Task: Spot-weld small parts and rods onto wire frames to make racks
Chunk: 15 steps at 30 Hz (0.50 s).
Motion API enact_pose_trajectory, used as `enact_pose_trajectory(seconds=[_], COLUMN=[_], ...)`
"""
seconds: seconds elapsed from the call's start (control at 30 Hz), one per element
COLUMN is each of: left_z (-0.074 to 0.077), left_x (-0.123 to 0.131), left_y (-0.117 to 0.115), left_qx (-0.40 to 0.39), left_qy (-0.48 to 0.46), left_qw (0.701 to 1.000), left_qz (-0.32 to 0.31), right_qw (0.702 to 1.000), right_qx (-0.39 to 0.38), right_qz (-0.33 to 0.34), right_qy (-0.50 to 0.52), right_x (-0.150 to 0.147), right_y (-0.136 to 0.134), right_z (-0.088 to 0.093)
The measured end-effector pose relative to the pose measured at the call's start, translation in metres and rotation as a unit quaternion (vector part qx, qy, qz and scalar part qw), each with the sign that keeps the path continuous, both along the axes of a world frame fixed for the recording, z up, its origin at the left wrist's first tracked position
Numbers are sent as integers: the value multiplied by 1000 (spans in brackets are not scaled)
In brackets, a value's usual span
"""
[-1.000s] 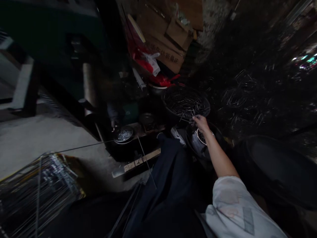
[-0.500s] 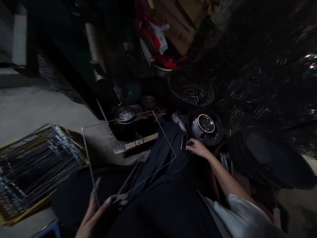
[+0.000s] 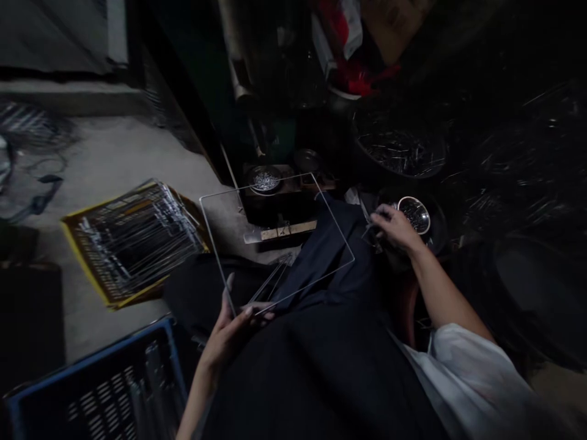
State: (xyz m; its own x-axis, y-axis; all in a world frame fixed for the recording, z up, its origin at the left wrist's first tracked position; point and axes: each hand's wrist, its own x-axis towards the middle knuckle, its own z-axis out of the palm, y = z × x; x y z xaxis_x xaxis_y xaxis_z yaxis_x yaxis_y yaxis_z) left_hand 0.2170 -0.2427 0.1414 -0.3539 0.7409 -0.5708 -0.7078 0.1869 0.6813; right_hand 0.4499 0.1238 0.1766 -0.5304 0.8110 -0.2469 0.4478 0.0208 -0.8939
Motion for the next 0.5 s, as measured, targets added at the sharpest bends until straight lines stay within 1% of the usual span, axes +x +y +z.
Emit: enact_pose_trajectory(seconds=[0.07,0.13,0.23,0.3,0.37,0.43,0.5], left_z=[-6,-11,-18,-23,-29,-34,-38], left_x=[2,6,12,15,17,18,18], left_y=[4,9,14,14,13,12,11], left_qx=[18,37,58,64,69,73,80], left_qy=[-17,-28,-30,-34,-37,-38,-40], left_qw=[1000,999,997,996,996,996,995], left_qz=[-14,-25,-38,-44,-48,-45,-40], right_qw=[997,990,974,962,950,939,930], right_qx=[-41,-85,-150,-202,-241,-263,-273], right_qz=[-5,-10,-17,-46,-84,-108,-122], right_qy=[58,116,167,177,180,192,214], right_x=[-26,-61,-121,-158,-191,-217,-237], right_y=[-1,-5,-11,-15,-18,-21,-25], right_z=[4,-4,-34,-56,-73,-84,-91])
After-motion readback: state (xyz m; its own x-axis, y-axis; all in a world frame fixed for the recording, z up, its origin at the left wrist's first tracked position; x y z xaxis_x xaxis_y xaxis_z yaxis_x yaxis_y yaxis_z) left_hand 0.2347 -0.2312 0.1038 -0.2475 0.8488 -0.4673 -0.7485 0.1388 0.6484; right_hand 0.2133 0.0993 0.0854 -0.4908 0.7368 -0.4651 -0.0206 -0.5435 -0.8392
